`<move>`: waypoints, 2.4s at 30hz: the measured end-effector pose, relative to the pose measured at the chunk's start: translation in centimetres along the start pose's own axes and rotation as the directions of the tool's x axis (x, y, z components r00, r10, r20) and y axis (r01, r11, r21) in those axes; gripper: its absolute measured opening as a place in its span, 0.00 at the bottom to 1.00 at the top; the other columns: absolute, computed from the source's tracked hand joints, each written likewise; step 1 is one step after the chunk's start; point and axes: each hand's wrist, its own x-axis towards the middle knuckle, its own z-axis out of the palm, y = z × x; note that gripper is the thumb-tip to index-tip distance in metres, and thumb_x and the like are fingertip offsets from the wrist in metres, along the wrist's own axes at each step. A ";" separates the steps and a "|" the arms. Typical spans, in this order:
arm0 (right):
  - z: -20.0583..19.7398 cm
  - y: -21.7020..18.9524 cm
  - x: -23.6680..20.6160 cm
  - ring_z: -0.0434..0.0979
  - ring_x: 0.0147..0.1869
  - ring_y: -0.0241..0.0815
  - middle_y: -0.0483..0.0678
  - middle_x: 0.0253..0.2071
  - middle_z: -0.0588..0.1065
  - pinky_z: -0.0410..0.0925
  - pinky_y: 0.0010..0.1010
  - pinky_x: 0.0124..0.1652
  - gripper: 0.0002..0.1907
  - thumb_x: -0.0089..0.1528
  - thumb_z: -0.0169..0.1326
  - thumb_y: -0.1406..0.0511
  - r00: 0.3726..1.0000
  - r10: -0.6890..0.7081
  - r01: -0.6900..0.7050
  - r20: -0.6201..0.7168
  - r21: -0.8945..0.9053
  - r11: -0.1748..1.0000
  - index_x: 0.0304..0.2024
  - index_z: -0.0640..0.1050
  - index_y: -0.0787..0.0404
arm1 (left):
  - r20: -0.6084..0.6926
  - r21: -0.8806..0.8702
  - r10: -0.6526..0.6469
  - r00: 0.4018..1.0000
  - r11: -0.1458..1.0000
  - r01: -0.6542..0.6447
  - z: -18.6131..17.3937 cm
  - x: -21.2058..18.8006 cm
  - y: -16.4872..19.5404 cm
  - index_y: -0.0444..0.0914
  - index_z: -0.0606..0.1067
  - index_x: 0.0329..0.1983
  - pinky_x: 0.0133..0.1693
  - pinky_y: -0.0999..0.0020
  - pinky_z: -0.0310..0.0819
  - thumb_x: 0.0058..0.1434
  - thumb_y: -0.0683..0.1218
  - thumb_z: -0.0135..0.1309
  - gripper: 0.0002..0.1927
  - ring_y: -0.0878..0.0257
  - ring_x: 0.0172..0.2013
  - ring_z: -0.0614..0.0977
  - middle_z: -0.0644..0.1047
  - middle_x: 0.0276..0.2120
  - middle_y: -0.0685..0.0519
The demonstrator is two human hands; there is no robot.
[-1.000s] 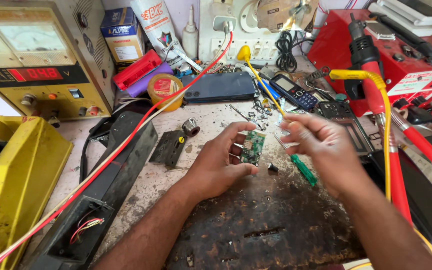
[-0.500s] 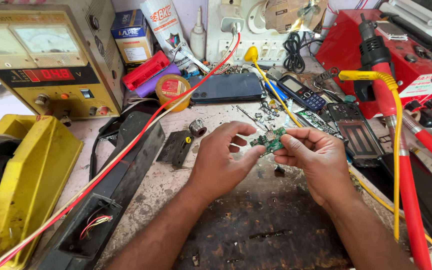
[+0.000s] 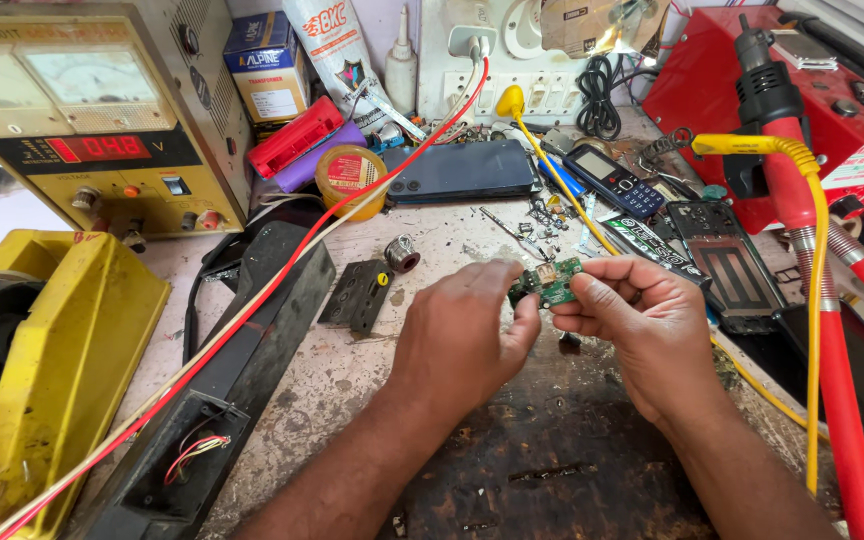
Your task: The person disassembles a small black plastic housing, removes a circuit board, and uses a yellow test pen to probe various points on the board. They also use a green screwdriver to remove a screw from the housing and inspect a small cylindrical component.
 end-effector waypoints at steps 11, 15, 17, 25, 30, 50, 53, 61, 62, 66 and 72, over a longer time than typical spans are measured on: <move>-0.4 0.3 0.2 0.83 0.37 0.42 0.51 0.37 0.79 0.79 0.34 0.40 0.08 0.65 0.56 0.71 0.998 0.056 -0.058 0.034 0.084 0.995 0.47 0.77 0.67 | -0.009 -0.127 -0.061 0.998 0.990 0.059 -0.1 -0.2 -0.4 0.34 0.80 0.46 0.41 0.61 0.81 0.61 0.46 0.60 0.14 0.53 0.38 0.86 0.83 0.38 0.44; -0.8 0.2 0.5 0.83 0.38 0.42 0.50 0.37 0.79 0.79 0.35 0.41 0.08 0.66 0.54 0.70 0.994 0.101 -0.108 0.047 0.184 0.977 0.47 0.77 0.66 | 0.155 -0.496 -0.380 0.912 0.768 0.405 0.4 0.3 -1.0 0.35 0.81 0.49 0.35 0.71 0.78 0.65 0.49 0.57 0.15 0.69 0.31 0.82 0.83 0.32 0.51; -0.9 0.2 0.6 0.83 0.38 0.42 0.50 0.37 0.79 0.79 0.35 0.40 0.08 0.66 0.54 0.70 0.991 0.130 -0.135 0.042 0.199 0.971 0.47 0.77 0.66 | 0.276 -0.622 -0.455 0.847 0.587 0.518 0.5 0.6 -1.3 0.36 0.82 0.50 0.35 0.75 0.78 0.66 0.50 0.56 0.16 0.73 0.30 0.80 0.82 0.30 0.55; -0.8 0.1 0.4 0.83 0.36 0.42 0.51 0.36 0.79 0.78 0.34 0.39 0.07 0.66 0.55 0.70 0.994 0.107 -0.110 0.026 0.132 0.985 0.46 0.77 0.66 | 0.226 -0.415 -0.362 0.904 0.804 0.426 0.3 0.6 -0.7 0.35 0.82 0.47 0.33 0.77 0.80 0.54 0.49 0.67 0.19 0.73 0.28 0.83 0.84 0.29 0.55; -0.5 0.1 0.3 0.83 0.35 0.42 0.53 0.36 0.80 0.78 0.33 0.38 0.06 0.66 0.55 0.70 0.995 0.093 -0.095 0.033 0.068 0.993 0.45 0.77 0.66 | 0.235 -0.390 -0.420 0.877 0.785 0.481 0.6 0.5 -1.1 0.36 0.83 0.47 0.33 0.76 0.79 0.57 0.48 0.66 0.17 0.73 0.29 0.84 0.85 0.31 0.54; -1.1 0.4 0.7 0.84 0.33 0.41 0.51 0.33 0.80 0.77 0.31 0.32 0.08 0.67 0.55 0.68 0.974 0.207 -0.220 0.093 0.176 0.959 0.47 0.77 0.64 | 0.613 -0.672 -0.462 0.641 0.123 0.731 1.0 0.8 -2.3 0.31 0.79 0.49 0.35 0.69 0.84 0.66 0.48 0.57 0.16 0.65 0.31 0.84 0.82 0.35 0.50; -1.3 0.5 0.7 0.84 0.33 0.41 0.51 0.32 0.80 0.78 0.31 0.32 0.09 0.67 0.54 0.66 0.968 0.195 -0.225 0.155 0.212 0.951 0.48 0.76 0.63 | 0.635 -0.665 -0.459 0.621 0.084 0.742 0.8 0.9 -2.5 0.31 0.79 0.49 0.35 0.69 0.84 0.67 0.48 0.55 0.16 0.65 0.31 0.85 0.82 0.35 0.51; -1.9 0.8 0.4 0.85 0.38 0.44 0.55 0.38 0.81 0.79 0.34 0.36 0.17 0.69 0.55 0.61 0.957 0.067 -0.155 0.281 0.304 0.940 0.55 0.73 0.64 | 0.674 -0.667 -0.394 0.625 0.038 0.744 0.4 1.0 -2.9 0.33 0.79 0.51 0.34 0.71 0.82 0.68 0.49 0.53 0.16 0.66 0.31 0.84 0.83 0.35 0.51; -2.0 0.8 0.4 0.85 0.39 0.45 0.56 0.39 0.81 0.79 0.35 0.37 0.17 0.69 0.55 0.61 0.953 0.031 -0.134 0.302 0.324 0.937 0.56 0.72 0.65 | 0.678 -0.669 -0.374 0.633 0.044 0.742 0.4 1.0 -3.0 0.33 0.79 0.52 0.34 0.71 0.82 0.69 0.49 0.53 0.16 0.67 0.31 0.84 0.82 0.35 0.51; -2.1 0.9 0.1 0.85 0.42 0.47 0.57 0.43 0.81 0.79 0.38 0.40 0.21 0.68 0.58 0.61 0.925 -0.082 -0.073 0.370 0.386 0.920 0.58 0.70 0.67 | 0.690 -0.671 -0.320 0.649 0.055 0.740 0.6 0.9 -3.1 0.33 0.79 0.52 0.33 0.72 0.80 0.71 0.49 0.51 0.16 0.68 0.30 0.83 0.82 0.34 0.51; -2.4 0.9 -0.3 0.84 0.45 0.46 0.58 0.45 0.79 0.79 0.36 0.43 0.28 0.67 0.61 0.63 0.901 -0.151 -0.007 0.406 0.363 0.932 0.66 0.68 0.70 | 0.689 -0.685 -0.277 0.670 0.055 0.726 1.0 0.8 -3.2 0.33 0.79 0.52 0.33 0.72 0.78 0.72 0.49 0.50 0.15 0.68 0.29 0.81 0.81 0.34 0.52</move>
